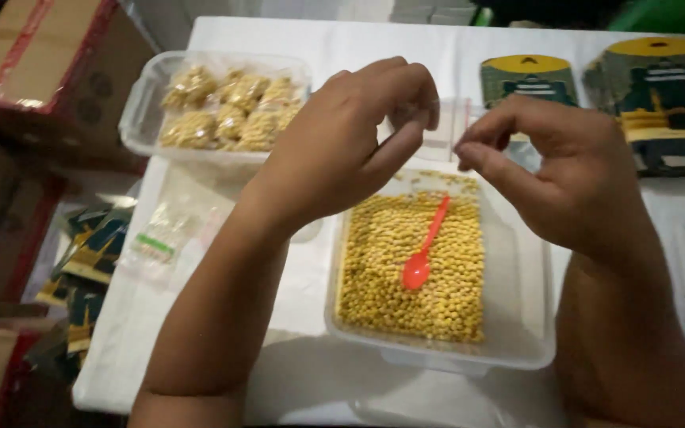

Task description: Packing small yellow beads into plastic zip-lock bags using a spoon.

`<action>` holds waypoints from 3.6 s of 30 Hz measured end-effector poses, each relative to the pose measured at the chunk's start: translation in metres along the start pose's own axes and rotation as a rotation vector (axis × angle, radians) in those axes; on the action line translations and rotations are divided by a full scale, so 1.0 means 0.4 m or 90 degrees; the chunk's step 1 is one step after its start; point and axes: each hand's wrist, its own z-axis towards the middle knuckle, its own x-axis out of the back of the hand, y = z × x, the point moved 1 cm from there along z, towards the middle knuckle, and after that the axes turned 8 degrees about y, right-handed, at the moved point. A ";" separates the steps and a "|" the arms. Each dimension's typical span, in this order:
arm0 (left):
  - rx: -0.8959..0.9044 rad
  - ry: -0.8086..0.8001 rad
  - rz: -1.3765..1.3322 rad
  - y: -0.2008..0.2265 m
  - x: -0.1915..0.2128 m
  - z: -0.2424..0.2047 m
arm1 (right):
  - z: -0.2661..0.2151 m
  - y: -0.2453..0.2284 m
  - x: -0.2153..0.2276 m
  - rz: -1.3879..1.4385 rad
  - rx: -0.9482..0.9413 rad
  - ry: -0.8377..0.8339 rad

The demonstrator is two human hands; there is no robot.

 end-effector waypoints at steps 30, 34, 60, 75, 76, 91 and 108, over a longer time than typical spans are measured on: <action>0.148 -0.058 -0.226 -0.035 -0.117 -0.014 | 0.020 0.044 -0.020 0.012 -0.065 -0.063; 0.142 -0.028 -0.150 -0.046 -0.123 -0.014 | 0.017 0.055 -0.025 0.004 -0.032 -0.040; -0.106 0.056 0.143 -0.061 -0.144 -0.016 | 0.008 0.063 -0.029 -0.071 0.014 0.041; -0.297 0.104 0.221 -0.073 -0.124 -0.020 | 0.007 0.060 -0.022 0.052 -0.083 0.067; -0.297 0.103 0.220 -0.069 -0.125 -0.019 | 0.007 0.062 -0.023 0.052 -0.085 0.068; -0.249 0.103 0.204 -0.071 -0.134 -0.022 | 0.010 0.059 -0.046 0.014 -0.099 0.141; 0.045 0.053 -0.002 -0.149 -0.171 -0.033 | 0.013 0.050 0.003 -0.236 -0.253 -0.356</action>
